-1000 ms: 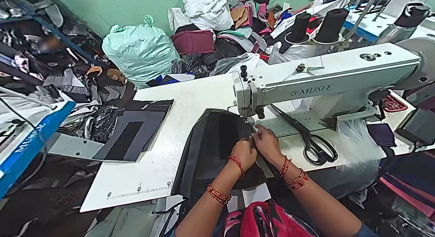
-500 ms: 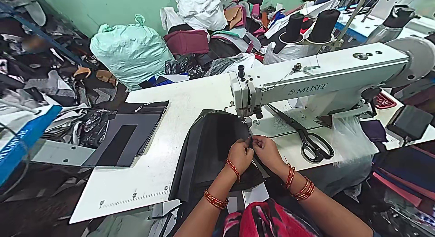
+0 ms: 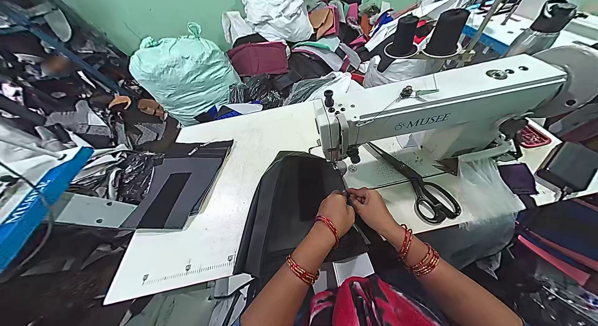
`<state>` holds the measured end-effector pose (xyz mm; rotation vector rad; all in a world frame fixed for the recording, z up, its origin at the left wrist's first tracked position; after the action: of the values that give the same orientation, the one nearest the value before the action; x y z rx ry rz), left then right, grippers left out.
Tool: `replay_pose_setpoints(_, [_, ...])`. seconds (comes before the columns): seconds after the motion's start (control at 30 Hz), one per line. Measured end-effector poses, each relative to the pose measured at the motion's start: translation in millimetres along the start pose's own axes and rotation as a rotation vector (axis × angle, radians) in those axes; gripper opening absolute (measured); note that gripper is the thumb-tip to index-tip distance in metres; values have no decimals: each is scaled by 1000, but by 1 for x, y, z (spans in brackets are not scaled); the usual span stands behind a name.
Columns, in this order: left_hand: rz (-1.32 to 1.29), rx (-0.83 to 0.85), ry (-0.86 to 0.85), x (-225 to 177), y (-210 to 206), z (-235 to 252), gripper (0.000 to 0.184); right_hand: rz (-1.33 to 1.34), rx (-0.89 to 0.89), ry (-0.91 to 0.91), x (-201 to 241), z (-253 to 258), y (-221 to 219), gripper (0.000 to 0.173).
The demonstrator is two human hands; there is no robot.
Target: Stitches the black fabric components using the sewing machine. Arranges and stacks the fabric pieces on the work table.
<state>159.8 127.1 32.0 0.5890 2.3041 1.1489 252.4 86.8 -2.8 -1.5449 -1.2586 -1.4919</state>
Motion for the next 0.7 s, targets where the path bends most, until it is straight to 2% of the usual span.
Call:
replay_pose_setpoints(0.3, [-18, -41, -9, 1, 0, -1, 32, 90, -23, -41, -5, -3, 0, 29])
replay_pose_setpoints(0.7, [14, -17, -32, 1, -2, -2, 34, 3, 34, 32, 2, -5, 2, 30])
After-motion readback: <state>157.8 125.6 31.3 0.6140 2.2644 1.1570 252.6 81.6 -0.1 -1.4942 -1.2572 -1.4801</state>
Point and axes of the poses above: each hand's wrist, its own z-axis towards the middle knuckle, its own y-axis out of the back of the hand, x = y × z, the point moved 8 cm from there along z, towards the middle knuckle, and after that the axes turned 14 degrees about z, right-handed, at the moved point
